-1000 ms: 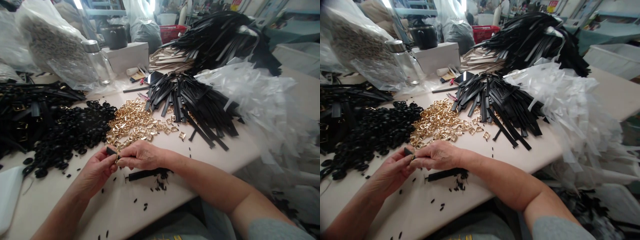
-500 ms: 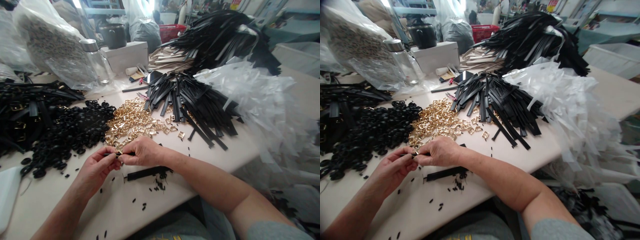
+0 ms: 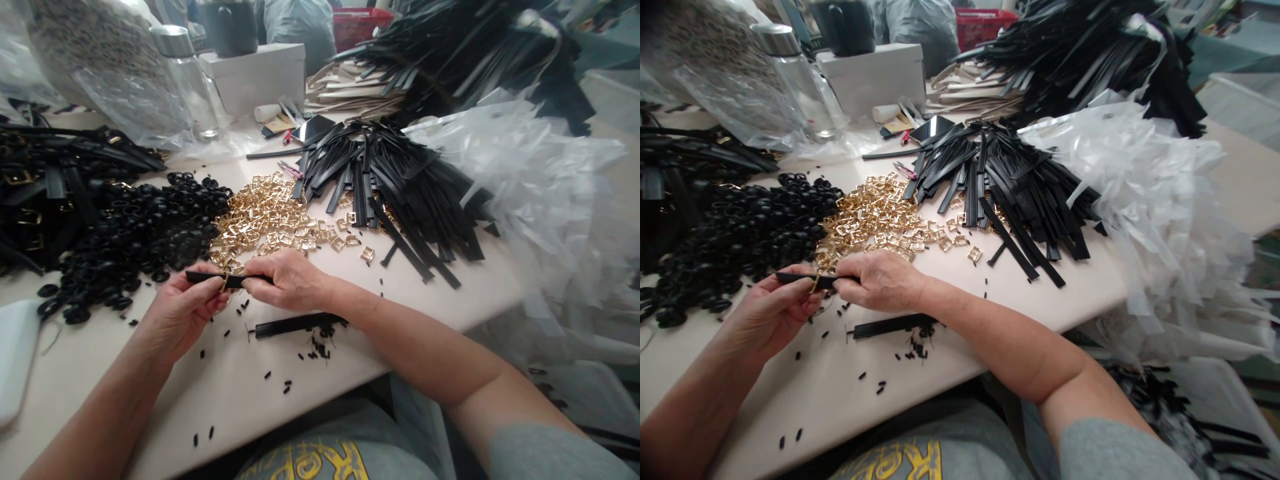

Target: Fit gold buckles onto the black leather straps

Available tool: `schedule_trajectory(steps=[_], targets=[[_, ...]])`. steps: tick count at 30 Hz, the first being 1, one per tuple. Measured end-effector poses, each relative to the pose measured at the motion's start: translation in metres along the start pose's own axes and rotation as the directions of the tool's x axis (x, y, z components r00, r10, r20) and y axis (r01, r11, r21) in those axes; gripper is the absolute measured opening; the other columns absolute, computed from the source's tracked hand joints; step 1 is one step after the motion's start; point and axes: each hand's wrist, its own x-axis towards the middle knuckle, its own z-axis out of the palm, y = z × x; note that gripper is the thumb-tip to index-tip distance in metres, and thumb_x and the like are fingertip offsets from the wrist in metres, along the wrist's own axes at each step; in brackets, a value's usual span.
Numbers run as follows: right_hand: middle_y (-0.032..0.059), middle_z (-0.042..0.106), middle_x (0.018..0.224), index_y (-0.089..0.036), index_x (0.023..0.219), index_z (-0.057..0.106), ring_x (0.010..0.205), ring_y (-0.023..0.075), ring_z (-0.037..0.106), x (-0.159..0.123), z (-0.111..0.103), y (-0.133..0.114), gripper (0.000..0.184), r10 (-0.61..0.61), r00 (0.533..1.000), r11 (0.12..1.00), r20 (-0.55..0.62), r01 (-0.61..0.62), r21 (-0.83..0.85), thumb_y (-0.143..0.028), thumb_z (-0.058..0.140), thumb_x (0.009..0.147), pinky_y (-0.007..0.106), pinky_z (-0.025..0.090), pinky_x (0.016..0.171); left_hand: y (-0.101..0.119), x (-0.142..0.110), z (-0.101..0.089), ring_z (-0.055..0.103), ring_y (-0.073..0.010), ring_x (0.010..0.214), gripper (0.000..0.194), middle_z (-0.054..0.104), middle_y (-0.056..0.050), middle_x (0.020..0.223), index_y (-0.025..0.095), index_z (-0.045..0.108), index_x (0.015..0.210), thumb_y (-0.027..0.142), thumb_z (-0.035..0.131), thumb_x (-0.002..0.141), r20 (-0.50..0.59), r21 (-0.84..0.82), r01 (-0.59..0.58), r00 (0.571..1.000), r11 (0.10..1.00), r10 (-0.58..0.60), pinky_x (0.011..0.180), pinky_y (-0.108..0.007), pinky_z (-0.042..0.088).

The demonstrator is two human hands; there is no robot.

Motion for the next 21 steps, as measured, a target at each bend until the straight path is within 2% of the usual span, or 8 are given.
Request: schedule_trajectory(steps=[6,11,13,17,21], targets=[[-0.0034,0.046,0.061,-0.016,0.07,0.056,0.06,0.0082,0.035,-0.001,0.001,-0.002,0.022,0.007,1.0,1.0,-0.006,-0.007,-0.004,-0.024,0.046,0.087,0.022,0.025,0.059,-0.005,-0.001,0.003,0.063,-0.0102,0.057,0.03,0.068,0.0,0.065,0.016,0.073,0.072,0.027,0.093,0.052,0.017,0.043,0.015,1.0,0.999,-0.016,0.053,-0.015,0.053],[-0.0033,0.048,0.062,-0.016,0.071,0.058,0.058,0.008,0.035,-0.001,0.0,-0.003,0.021,0.025,1.0,0.998,-0.016,-0.026,-0.061,-0.023,0.048,0.087,0.023,0.024,0.059,-0.005,0.0,0.0,0.065,-0.0107,0.066,0.03,0.072,-0.002,0.077,0.017,0.075,0.076,0.032,0.091,0.055,-0.038,0.124,-0.097,0.994,0.988,0.103,0.061,-0.016,0.054],[-0.0029,0.051,0.065,-0.016,0.073,0.06,0.059,0.0079,0.038,0.0,0.003,-0.001,0.019,0.025,0.999,0.997,-0.03,-0.027,-0.069,-0.023,0.05,0.088,0.023,0.025,0.059,-0.005,0.0,0.0,0.063,-0.009,0.061,0.031,0.071,-0.001,0.072,0.018,0.075,0.076,0.032,0.092,0.053,-0.045,0.137,-0.105,0.993,0.985,0.112,0.058,-0.015,0.052],[-0.0009,0.058,0.074,-0.015,0.083,0.063,0.066,0.0081,0.047,0.0,0.01,0.003,0.019,0.021,0.998,1.0,-0.06,-0.021,-0.001,-0.029,0.055,0.091,0.022,0.03,0.063,-0.008,0.0,0.001,0.058,-0.0083,0.053,0.034,0.066,0.0,0.06,0.016,0.074,0.075,0.033,0.092,0.052,-0.007,0.171,-0.037,0.999,0.985,0.039,0.052,-0.016,0.047],[-0.0017,0.057,0.072,-0.015,0.079,0.062,0.064,0.0074,0.046,0.001,0.012,0.0,0.017,0.04,0.996,0.999,-0.077,-0.041,-0.018,-0.027,0.058,0.09,0.021,0.03,0.062,-0.01,0.001,0.001,0.056,-0.0087,0.052,0.034,0.064,0.002,0.058,0.017,0.07,0.076,0.035,0.09,0.055,-0.009,0.204,-0.047,0.999,0.978,0.05,0.052,-0.017,0.045]])
